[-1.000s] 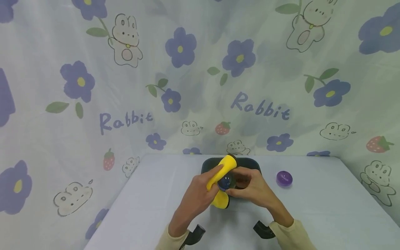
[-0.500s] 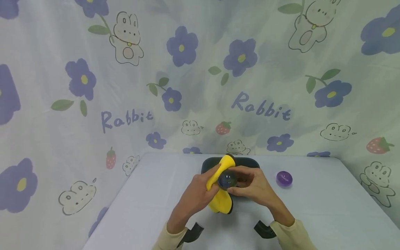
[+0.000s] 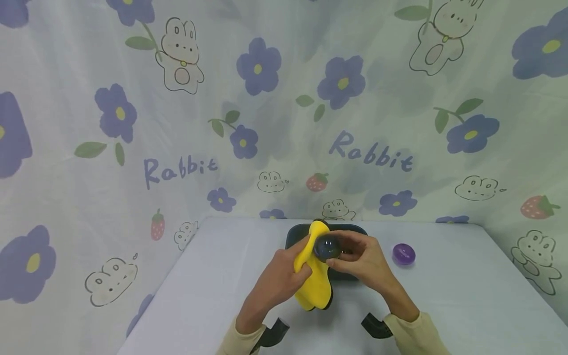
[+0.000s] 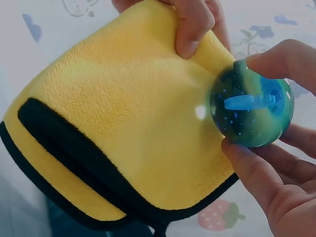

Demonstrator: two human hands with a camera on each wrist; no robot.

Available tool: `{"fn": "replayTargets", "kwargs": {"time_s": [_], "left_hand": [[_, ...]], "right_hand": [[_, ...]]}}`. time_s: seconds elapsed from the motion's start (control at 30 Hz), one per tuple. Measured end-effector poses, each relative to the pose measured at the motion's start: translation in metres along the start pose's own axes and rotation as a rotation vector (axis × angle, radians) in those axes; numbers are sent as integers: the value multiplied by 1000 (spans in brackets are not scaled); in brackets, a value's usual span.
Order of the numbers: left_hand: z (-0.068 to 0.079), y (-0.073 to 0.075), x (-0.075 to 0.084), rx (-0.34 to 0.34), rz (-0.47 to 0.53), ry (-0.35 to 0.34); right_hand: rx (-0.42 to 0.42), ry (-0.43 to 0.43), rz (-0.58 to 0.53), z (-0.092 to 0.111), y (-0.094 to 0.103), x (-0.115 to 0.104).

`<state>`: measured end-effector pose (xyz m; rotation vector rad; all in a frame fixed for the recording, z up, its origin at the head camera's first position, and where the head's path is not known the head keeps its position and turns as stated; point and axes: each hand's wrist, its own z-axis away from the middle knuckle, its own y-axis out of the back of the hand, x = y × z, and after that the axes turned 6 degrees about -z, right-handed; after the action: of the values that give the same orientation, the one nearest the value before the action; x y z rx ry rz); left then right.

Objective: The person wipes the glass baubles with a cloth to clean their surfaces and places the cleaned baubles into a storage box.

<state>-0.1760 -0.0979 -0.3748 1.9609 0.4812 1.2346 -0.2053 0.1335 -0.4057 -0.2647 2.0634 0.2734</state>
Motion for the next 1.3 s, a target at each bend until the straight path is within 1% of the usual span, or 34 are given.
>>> {"fn": "replayTargets", "kwargs": {"time_s": [0.13, 0.4, 0.63, 0.87, 0.97, 1.13, 1.3], "left_hand": [[1, 0, 0, -3, 6, 2], [3, 2, 5, -19, 3, 40], [5, 3, 8, -16, -10, 52], [5, 2, 9, 11, -31, 42], [6, 2, 9, 27, -35, 33], [6, 2, 10, 45, -32, 23], [6, 1, 10, 74, -20, -9]], "right_hand": [[18, -22, 4, -1, 0, 0], [62, -41, 17, -1, 1, 3], [64, -53, -3, -1, 1, 4], [58, -59, 152, -2, 5, 8], [42, -83, 171, -3, 5, 10], [16, -130, 145, -3, 6, 10], [-10, -159, 98, -3, 5, 8]]}}
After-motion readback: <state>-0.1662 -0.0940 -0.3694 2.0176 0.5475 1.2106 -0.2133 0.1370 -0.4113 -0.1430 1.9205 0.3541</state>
